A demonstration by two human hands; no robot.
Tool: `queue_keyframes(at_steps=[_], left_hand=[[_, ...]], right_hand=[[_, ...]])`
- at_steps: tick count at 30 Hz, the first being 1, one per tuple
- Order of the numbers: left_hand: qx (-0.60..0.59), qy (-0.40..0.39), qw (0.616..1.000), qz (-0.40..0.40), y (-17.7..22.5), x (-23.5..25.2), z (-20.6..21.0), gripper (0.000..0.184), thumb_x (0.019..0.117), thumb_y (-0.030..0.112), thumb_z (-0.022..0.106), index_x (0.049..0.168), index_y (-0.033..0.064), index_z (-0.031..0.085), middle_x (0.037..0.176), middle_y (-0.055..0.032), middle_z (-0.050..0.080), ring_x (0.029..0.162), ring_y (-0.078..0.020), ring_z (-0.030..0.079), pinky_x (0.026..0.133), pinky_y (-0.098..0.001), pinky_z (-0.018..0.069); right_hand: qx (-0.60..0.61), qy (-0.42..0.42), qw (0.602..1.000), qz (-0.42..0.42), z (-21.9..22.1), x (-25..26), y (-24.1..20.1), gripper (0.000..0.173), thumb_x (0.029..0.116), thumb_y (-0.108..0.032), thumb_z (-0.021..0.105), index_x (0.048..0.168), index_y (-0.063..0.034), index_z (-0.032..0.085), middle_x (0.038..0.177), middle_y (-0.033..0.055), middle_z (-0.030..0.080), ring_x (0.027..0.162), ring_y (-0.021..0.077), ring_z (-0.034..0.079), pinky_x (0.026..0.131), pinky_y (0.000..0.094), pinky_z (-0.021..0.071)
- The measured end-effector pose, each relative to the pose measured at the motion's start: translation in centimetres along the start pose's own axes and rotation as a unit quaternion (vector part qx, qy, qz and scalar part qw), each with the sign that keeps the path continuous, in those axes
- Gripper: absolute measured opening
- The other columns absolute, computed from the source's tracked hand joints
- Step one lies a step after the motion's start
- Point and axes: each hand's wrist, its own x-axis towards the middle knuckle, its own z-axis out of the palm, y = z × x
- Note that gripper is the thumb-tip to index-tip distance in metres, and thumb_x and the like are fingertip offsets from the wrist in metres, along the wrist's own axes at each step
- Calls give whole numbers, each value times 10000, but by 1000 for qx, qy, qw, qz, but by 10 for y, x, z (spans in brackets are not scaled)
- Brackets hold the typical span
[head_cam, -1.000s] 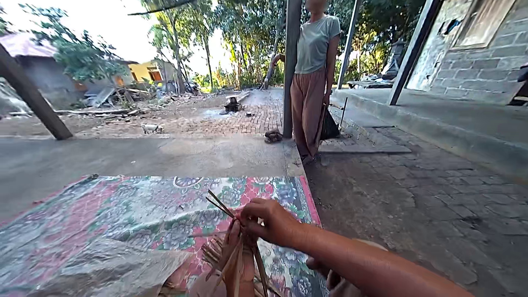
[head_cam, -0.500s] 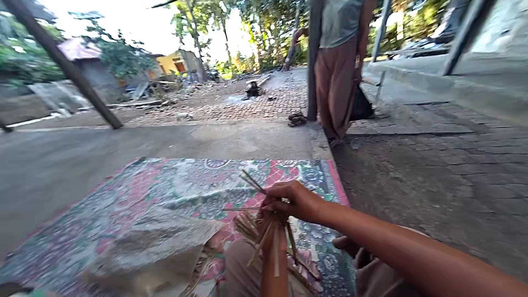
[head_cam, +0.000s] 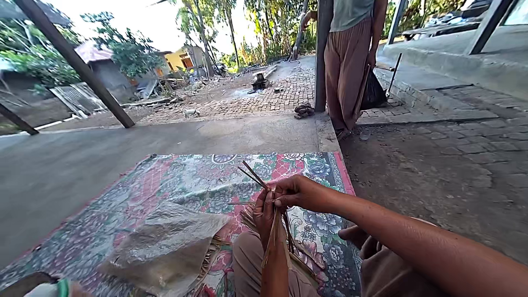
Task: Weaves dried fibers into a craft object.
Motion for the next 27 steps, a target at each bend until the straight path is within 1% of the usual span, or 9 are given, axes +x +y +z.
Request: queue_keyframes(at_steps=[3,6,11,13,16,19,22,24,27], left_hand=[[-9,4,1000,-1,3,-2,5,178,1037,-1,474,1093,-22,642,824,-45,725,708,-91,705,651,-252,609],[-12,-14,1000,7,4,-4,7,167,1026,-5,489,1087,-25,644,825,-57,721,713,-98,705,664,-254,608],[-12,-36,999,5,8,-7,13,163,1007,-23,500,1076,-41,647,819,-74,705,695,-103,690,650,-255,602],[-4,-35,999,-7,13,-11,17,193,1005,-36,462,1085,-50,637,820,-74,698,699,-104,687,663,-257,602],[5,-37,999,-11,13,-12,21,192,995,-52,469,1088,-70,636,840,-87,703,728,-111,695,698,-263,606],[24,-46,999,10,10,-10,15,180,982,-52,503,1074,-80,655,844,-90,718,721,-108,702,678,-259,606],[71,-47,996,32,17,-8,10,185,988,-32,495,1074,-58,657,822,-55,717,681,-89,689,619,-242,596],[78,-36,996,35,20,-9,9,175,996,-37,494,1057,-57,657,823,-67,718,687,-104,694,630,-259,605],[81,-18,994,69,16,1,11,156,990,-41,514,1049,-65,656,823,-92,714,697,-142,705,661,-310,623]], right_hand=[[10,5,1000,12,-2,-2,-3,234,1018,-228,649,901,-26,625,717,-17,560,636,21,523,629,202,446],[7,11,1000,23,-4,-4,-5,235,1018,-237,650,892,-39,634,707,-26,563,629,13,522,621,193,443],[-19,29,998,57,-8,-10,-11,233,1027,-216,621,853,-60,624,687,-26,534,621,28,489,612,224,409],[-16,35,996,79,-10,-12,-16,227,1032,-202,612,866,-51,643,708,-10,568,643,40,520,638,237,436],[-9,43,995,89,-14,-14,-13,234,1030,-192,617,834,-65,626,697,-9,581,636,42,540,630,234,443],[-21,35,995,90,-14,-13,-13,226,1036,-199,606,869,-51,644,723,1,583,655,51,536,646,245,444],[-45,26,995,88,-8,-7,-23,231,1037,-206,588,923,-19,659,771,35,583,704,90,537,696,300,457],[-28,37,994,98,-4,-8,-28,221,1036,-184,585,915,-14,659,763,36,591,689,80,544,683,280,461],[72,79,990,94,-2,-3,-25,220,1051,-139,546,936,21,646,777,46,626,703,64,611,715,244,529]])
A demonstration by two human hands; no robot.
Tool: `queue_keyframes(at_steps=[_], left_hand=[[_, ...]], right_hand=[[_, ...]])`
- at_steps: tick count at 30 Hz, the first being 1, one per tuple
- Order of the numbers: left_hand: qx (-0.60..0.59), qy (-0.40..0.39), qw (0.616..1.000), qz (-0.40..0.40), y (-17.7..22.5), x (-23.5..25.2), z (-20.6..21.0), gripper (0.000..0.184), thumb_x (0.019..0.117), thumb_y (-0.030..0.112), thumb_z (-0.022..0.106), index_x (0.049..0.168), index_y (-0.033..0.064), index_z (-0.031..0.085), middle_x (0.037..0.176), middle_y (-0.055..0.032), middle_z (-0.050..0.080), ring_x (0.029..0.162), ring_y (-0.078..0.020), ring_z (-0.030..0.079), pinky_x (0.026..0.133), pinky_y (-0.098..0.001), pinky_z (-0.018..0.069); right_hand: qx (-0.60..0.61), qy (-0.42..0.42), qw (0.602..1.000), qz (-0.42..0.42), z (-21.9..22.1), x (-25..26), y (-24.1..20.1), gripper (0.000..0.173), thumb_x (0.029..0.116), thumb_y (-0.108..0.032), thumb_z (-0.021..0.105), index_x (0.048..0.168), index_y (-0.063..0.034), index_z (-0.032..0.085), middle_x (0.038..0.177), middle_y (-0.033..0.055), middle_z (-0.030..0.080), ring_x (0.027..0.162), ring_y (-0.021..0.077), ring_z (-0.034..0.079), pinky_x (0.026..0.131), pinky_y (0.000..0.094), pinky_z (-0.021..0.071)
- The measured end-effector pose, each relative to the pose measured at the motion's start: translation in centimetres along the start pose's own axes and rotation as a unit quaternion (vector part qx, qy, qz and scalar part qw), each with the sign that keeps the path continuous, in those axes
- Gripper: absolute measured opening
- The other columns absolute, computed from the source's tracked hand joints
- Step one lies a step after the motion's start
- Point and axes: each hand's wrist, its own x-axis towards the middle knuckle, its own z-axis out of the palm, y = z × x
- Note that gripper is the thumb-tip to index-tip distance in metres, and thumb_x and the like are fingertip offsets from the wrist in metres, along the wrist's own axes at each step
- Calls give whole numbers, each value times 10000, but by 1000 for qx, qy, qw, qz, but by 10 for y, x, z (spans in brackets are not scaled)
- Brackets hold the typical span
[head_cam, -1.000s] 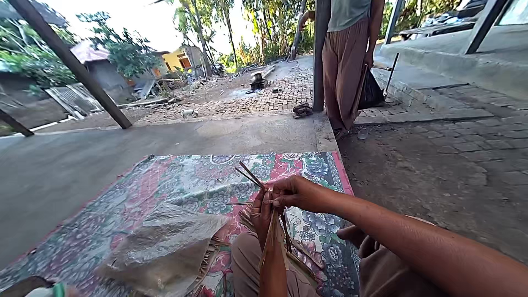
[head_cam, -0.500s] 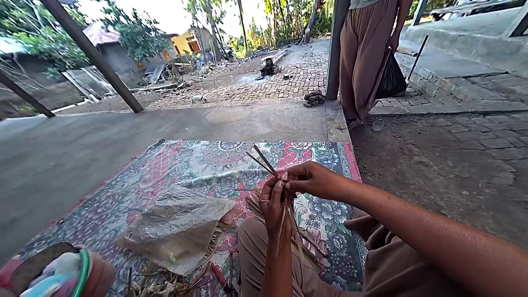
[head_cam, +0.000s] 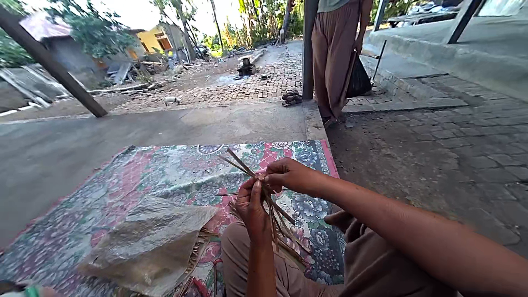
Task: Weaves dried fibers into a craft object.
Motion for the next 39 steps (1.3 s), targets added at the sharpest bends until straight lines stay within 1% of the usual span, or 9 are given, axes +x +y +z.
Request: queue_keyframes(at_steps=[4,9,13,16,18,21,28,33,39], left_hand=[[56,-16,993,106,22,32,-3,168,1037,20,454,1142,-20,580,854,18,701,741,-89,699,704,-285,622],[10,24,993,119,47,75,-55,210,1084,116,353,1151,70,547,889,28,698,823,-136,720,782,-358,635],[-147,-183,971,-42,52,63,-37,187,1017,191,551,1070,134,721,917,-26,746,847,-180,746,787,-394,646],[-106,-57,979,167,72,61,-25,219,1071,144,388,1111,104,599,932,-27,741,882,-194,743,841,-388,630],[-64,15,969,239,80,66,-27,225,1088,87,263,1153,44,475,927,-19,668,884,-189,712,869,-391,614],[-17,-99,987,126,63,54,-14,221,1066,132,391,1096,128,610,908,49,736,834,-112,730,781,-311,631],[-63,-4,965,253,88,91,-66,250,1111,112,278,1207,-3,477,946,-72,677,884,-214,707,843,-397,611],[-21,-137,989,47,46,35,-7,193,1017,68,488,1067,94,673,841,32,730,720,-93,713,675,-279,631],[23,-31,987,157,72,51,-27,200,1051,95,391,1123,103,578,909,57,708,805,-104,718,751,-300,635]], right_hand=[[117,85,986,-83,-6,12,-1,228,1073,-143,512,1160,54,587,910,111,686,794,130,682,803,314,579],[10,-162,979,-124,-39,10,5,684,1023,-391,536,1601,-81,345,1414,192,597,1181,293,645,963,462,544],[89,138,950,-266,-44,9,5,876,989,-444,555,1644,-72,107,1575,159,424,1334,193,537,1072,377,472],[141,341,873,-318,-48,7,-6,883,1012,-598,492,1653,-188,44,1653,38,330,1372,121,490,1071,352,457],[93,272,912,-293,-37,10,4,797,1043,-564,417,1655,-167,97,1641,74,346,1377,159,491,1069,398,467],[5,35,967,-253,-14,22,9,722,1080,-431,386,1633,-13,188,1592,231,399,1423,282,481,1178,438,394],[113,386,856,-324,-50,7,-1,767,1058,-603,347,1649,-174,111,1614,33,408,1353,132,520,1075,365,465],[0,166,952,-259,-28,9,-3,619,1100,-397,327,1513,49,442,1421,204,597,1250,227,627,1094,402,477],[64,267,909,-314,-46,-8,-14,631,1103,-486,281,1487,-9,436,1220,75,693,1005,111,679,926,328,553]])
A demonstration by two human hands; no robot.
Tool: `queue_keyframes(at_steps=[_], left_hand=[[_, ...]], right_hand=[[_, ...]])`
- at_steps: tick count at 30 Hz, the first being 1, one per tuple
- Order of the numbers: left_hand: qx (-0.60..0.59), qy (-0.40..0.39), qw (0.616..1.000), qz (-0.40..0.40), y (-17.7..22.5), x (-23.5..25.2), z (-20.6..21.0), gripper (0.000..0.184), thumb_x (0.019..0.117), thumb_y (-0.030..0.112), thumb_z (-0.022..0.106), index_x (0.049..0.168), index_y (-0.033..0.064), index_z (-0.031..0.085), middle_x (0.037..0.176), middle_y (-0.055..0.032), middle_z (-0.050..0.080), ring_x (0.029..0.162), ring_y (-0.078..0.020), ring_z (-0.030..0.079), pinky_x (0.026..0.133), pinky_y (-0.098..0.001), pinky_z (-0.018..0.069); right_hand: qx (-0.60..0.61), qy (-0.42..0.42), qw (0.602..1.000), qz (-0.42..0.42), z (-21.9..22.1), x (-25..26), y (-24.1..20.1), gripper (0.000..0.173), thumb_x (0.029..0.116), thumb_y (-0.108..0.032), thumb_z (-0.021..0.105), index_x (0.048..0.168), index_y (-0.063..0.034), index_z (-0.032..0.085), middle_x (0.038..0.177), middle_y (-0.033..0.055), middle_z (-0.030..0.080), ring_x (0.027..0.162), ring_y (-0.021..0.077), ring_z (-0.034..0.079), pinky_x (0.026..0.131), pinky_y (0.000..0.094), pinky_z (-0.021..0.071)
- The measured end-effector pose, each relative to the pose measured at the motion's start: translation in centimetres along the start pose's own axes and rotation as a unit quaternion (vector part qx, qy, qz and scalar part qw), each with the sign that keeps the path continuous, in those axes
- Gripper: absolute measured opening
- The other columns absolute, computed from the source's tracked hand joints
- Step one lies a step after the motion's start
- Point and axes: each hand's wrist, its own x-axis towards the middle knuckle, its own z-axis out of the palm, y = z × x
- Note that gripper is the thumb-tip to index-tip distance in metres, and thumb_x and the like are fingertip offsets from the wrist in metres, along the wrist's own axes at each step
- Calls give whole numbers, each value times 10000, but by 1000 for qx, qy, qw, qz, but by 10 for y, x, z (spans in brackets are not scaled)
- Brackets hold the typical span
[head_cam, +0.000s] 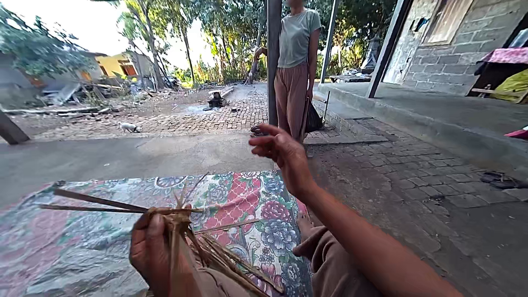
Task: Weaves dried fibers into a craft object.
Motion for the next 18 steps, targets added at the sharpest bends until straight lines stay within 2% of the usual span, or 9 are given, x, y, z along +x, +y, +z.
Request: queue_keyframes(at_steps=[2,3,5,7,9,12,18], left_hand=[[1,-15,999,-45,-13,-16,0,206,1053,96,394,1113,85,592,878,48,716,755,-90,714,674,-266,628],[-10,-31,996,-83,-23,-27,0,212,1050,98,399,1117,79,599,873,41,720,754,-92,715,672,-268,626],[-42,-31,986,-158,-39,-49,6,228,1046,74,398,1117,60,615,863,22,726,757,-101,721,703,-289,635],[-69,3,977,-202,-46,-64,18,232,1026,32,408,1073,35,635,825,-5,719,713,-104,714,679,-287,633],[-85,14,972,-219,-45,-67,25,225,1015,20,422,1044,29,645,808,-20,716,695,-107,712,664,-286,633],[-98,1,977,-187,-42,-62,25,220,1006,14,442,1024,36,661,797,-10,721,690,-90,711,661,-265,629],[-90,-6,981,-174,-41,-61,21,233,1010,27,428,1037,43,659,809,-6,722,700,-107,715,678,-291,636]], right_hand=[[-46,-72,994,64,10,-5,19,529,1102,-339,321,1441,30,492,1164,144,709,977,173,701,911,377,571],[-63,-128,986,89,16,-7,27,496,1106,-296,347,1417,46,525,1154,172,709,981,198,705,917,384,570],[-92,-218,968,83,26,-12,35,469,1114,-281,383,1350,65,593,1106,176,720,967,197,707,910,367,566],[-99,-270,957,37,31,-16,33,458,1118,-275,390,1275,71,647,1040,157,733,914,175,709,875,343,570],[-91,-289,953,3,33,-19,28,403,1107,-229,437,1221,73,679,999,143,733,872,141,696,842,306,564],[-89,-302,949,-16,36,-21,26,306,1065,-148,536,1195,81,693,1045,171,738,928,143,707,875,290,561],[-121,-316,941,-16,33,-22,28,260,1035,-82,556,1182,82,695,1023,177,739,932,170,713,894,304,562]])
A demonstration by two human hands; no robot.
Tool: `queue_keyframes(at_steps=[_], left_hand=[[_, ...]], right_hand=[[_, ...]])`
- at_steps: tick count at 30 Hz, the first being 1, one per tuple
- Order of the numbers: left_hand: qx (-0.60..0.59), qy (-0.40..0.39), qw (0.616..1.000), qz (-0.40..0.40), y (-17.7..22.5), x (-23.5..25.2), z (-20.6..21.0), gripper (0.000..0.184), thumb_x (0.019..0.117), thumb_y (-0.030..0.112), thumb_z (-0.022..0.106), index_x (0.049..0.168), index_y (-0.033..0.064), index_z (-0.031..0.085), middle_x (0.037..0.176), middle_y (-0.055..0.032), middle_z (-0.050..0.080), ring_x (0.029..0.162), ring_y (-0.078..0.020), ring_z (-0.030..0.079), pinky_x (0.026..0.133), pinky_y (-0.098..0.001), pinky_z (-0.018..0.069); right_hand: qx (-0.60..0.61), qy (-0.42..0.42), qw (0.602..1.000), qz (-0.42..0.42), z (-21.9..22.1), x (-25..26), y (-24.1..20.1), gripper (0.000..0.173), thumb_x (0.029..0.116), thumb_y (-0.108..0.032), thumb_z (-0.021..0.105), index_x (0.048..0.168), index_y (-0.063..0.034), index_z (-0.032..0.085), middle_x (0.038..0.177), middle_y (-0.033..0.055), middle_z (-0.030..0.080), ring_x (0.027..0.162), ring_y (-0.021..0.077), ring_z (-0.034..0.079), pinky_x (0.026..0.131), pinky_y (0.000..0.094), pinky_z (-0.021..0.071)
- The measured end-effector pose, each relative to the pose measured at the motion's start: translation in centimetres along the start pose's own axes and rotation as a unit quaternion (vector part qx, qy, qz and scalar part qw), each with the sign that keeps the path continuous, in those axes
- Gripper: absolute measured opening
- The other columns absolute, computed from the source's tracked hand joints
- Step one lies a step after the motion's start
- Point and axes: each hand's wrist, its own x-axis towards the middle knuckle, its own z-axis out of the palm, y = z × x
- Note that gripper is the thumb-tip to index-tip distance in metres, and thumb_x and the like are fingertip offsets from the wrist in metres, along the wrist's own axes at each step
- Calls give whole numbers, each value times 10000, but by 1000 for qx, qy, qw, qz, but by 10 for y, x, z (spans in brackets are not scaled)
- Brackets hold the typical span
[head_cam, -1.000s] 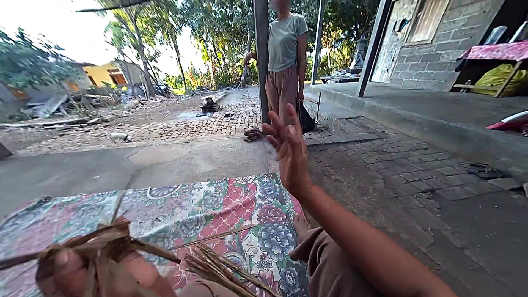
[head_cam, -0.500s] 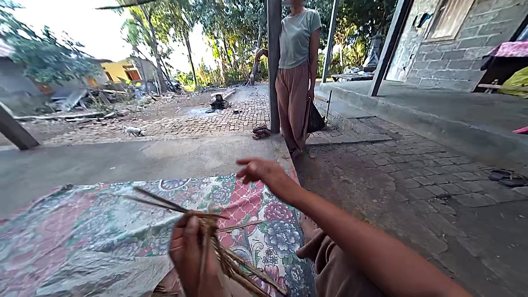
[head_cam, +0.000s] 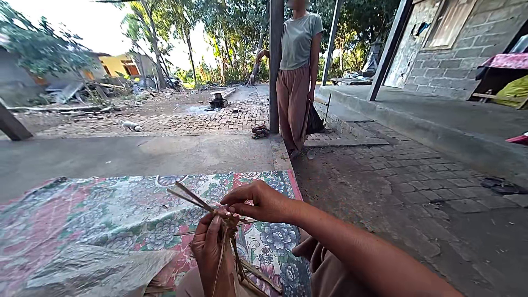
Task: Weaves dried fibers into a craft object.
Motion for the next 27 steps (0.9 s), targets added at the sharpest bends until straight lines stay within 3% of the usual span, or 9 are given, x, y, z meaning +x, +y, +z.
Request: queue_keyframes(at_steps=[4,6,8,10,13,18,22,24,27], left_hand=[[-6,13,1000,14,6,3,0,232,1041,56,405,1108,58,627,858,9,720,770,-110,722,740,-315,637],[0,80,995,62,10,6,-2,215,1063,72,369,1151,45,563,900,-4,697,810,-128,722,770,-335,640],[24,125,987,100,12,10,-5,201,1076,73,362,1166,26,536,904,-24,683,815,-141,722,774,-345,642],[52,94,989,97,14,10,-6,198,1055,52,372,1130,27,554,850,-12,689,752,-124,717,713,-321,642],[38,37,995,79,18,9,-10,216,1028,30,384,1089,39,591,843,-17,694,740,-122,709,707,-322,637],[46,109,983,138,25,11,-13,191,1047,32,373,1112,32,552,866,-24,681,768,-143,719,733,-343,645],[20,44,997,62,19,8,-9,200,1033,18,396,1090,12,588,840,-46,703,730,-148,724,695,-339,646],[3,34,998,49,17,6,-5,201,1031,17,404,1080,8,599,835,-56,699,721,-150,722,695,-338,647],[2,51,996,67,18,7,-6,196,1027,3,401,1083,-2,588,833,-63,698,715,-156,722,698,-344,648]], right_hand=[[-23,34,998,49,-20,-5,-9,412,1003,-165,650,1383,-12,612,1167,152,716,992,180,707,903,352,578],[-32,121,988,87,-38,-9,-11,690,970,-210,702,1575,-75,399,1461,183,553,1206,271,627,1013,439,522],[-10,231,963,136,-55,-12,-7,790,997,-251,653,1642,-106,221,1585,190,412,1304,305,568,1035,466,501],[28,291,939,181,-68,-15,-1,742,1042,-315,575,1648,-140,185,1575,186,424,1264,283,599,998,451,526],[71,261,937,220,-80,-22,0,612,1086,-398,449,1614,-126,302,1380,187,607,1204,276,631,1010,474,508],[28,335,924,184,-96,-29,1,642,1074,-393,455,1614,-105,264,1407,146,589,1217,203,620,1015,397,505],[24,207,961,185,-84,-26,2,532,1107,-362,363,1519,-33,437,1212,170,683,1035,242,695,914,429,570],[37,179,968,169,-79,-24,-4,536,1112,-390,358,1569,-114,394,1167,130,710,893,207,731,793,372,611],[11,202,969,141,-80,-23,-14,554,1104,-371,390,1618,-176,316,1197,110,697,849,193,729,735,351,618]])
